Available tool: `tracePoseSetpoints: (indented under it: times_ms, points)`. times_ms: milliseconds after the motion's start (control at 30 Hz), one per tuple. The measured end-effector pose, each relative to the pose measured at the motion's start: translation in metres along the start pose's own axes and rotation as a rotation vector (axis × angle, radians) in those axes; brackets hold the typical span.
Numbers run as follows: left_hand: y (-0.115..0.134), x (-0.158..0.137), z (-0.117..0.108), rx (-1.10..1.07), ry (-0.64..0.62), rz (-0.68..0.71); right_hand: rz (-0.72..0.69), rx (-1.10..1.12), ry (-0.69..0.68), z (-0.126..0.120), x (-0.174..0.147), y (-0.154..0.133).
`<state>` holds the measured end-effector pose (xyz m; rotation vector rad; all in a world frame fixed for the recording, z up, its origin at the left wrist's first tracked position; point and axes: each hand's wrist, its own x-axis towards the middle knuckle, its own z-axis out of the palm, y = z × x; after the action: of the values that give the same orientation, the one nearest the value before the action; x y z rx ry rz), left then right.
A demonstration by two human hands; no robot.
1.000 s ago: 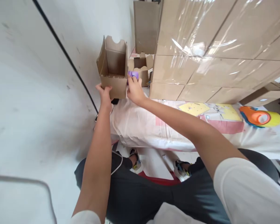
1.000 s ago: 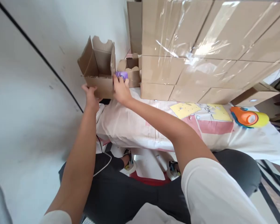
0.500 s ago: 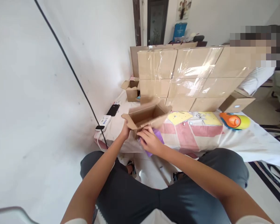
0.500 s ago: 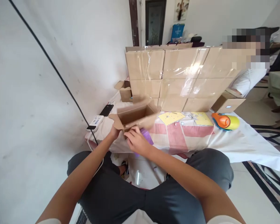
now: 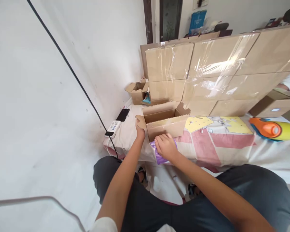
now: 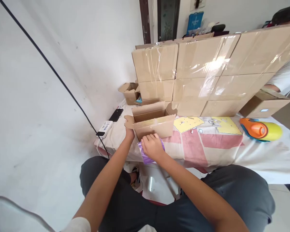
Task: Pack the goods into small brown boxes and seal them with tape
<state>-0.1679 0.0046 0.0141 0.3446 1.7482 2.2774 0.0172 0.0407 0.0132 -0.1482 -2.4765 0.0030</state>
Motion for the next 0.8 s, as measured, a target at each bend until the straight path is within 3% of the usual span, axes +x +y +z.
tracePoseSetpoints:
  times_ms: [133,267,367,433,567,667,800]
  points:
    - [0.033,0.004,0.012,-0.02,0.287,0.179,0.053,-0.114,0.08,-0.004,-0.002,0.023]
    - [0.051,-0.042,0.023,-0.019,0.322,0.321,0.117,-0.162,0.107,-0.009,-0.007,0.041]
    - [0.048,-0.102,0.018,0.002,0.271,0.397,0.116,-0.145,0.099,-0.009,-0.011,0.046]
    - [0.041,-0.145,0.003,0.047,0.193,0.435,0.104,-0.142,0.1,-0.007,-0.013,0.046]
    - [0.024,-0.21,-0.047,0.209,-0.165,0.659,0.087,-0.132,0.128,-0.001,-0.016,0.047]
    - [0.013,-0.232,-0.08,0.29,-0.286,0.736,0.076,-0.133,0.14,0.001,-0.015,0.048]
    - [0.004,-0.231,-0.099,0.302,-0.28,0.627,0.076,-0.127,0.149,0.004,-0.014,0.05]
